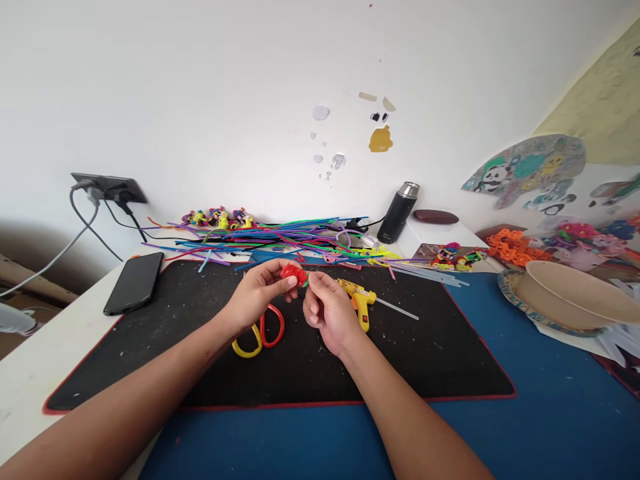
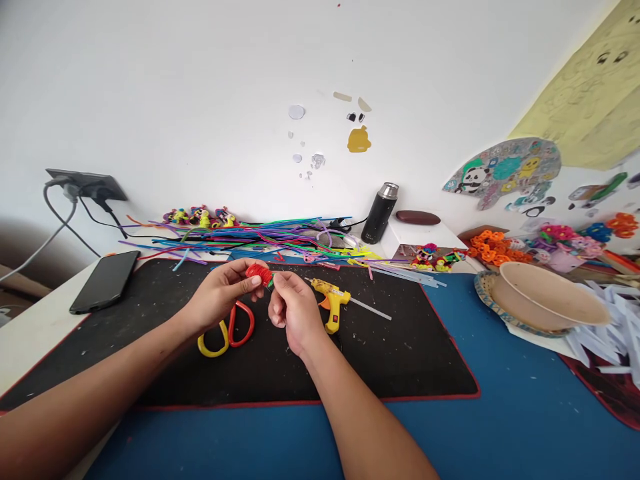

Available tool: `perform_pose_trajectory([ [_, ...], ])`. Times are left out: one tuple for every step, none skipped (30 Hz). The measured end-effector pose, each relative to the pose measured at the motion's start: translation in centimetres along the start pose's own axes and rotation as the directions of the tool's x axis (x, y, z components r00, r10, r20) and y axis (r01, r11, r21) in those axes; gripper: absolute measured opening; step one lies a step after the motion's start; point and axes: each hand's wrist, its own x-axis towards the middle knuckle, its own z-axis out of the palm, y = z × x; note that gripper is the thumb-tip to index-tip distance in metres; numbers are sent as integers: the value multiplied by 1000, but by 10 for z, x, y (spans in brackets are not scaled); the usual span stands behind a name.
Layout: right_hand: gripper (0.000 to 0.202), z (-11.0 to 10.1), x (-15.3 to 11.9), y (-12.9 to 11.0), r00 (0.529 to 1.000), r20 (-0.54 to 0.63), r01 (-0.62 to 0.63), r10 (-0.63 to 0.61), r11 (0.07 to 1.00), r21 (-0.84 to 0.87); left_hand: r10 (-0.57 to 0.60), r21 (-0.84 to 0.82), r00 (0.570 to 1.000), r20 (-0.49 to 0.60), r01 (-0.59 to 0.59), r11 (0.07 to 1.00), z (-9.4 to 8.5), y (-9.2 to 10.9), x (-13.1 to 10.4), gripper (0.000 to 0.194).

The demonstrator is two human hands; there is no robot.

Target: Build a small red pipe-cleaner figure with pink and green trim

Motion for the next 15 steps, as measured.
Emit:
perform_pose_trajectory([
  [39,0,0,0,1000,3,-7,7,1000,7,-11,-22,1000,13,11,1000,0,0,0,36],
  [40,0,0,-1,1000,7,-13,13,1000,15,-21,-43,999,24,22,999,0,-1,0,35],
  [41,0,-1,-1,1000,15,-18,17,1000,23,-31,-62,999,34,33,998,0,-1,0,35],
  [42,0,-1,-1,1000,23,-20,20,999,32,-41,-79,998,42,44,996,0,0,0,36],
  [42,1,-1,-1,999,32,-21,19,999,41,-50,-95,998,47,54,994,1,0,0,36],
  [43,1,-2,0,999,41,-20,18,999,50,-57,-109,997,50,63,992,1,1,0,36],
  [44,2,-2,1,999,49,-20,17,998,58,-64,-120,997,52,69,990,2,2,-1,37],
  [45,2,-3,1,998,55,-20,16,998,65,-67,-126,996,52,73,989,2,3,-1,37],
  [45,3,-3,2,998,60,-20,16,997,70,-69,-125,996,51,75,989,2,3,-1,37],
  [45,3,-3,3,998,62,-21,17,997,74,-69,-119,996,50,74,990,2,4,-1,37],
  [46,3,-3,4,998,64,-22,17,997,77,-67,-110,997,48,72,991,2,4,-1,37],
  [46,4,-3,5,998,65,-23,18,997,79,-65,-101,997,46,70,992,2,4,-2,37],
  [46,4,-3,5,998,65,-24,19,997,79,-63,-91,997,46,67,994,2,4,-1,36],
  [47,4,-3,5,998,64,-25,20,997,79,-61,-82,997,47,65,995,1,4,-1,36],
  [47,4,-3,5,998,64,-27,22,997,76,-58,-75,997,49,62,995,1,4,-1,35],
])
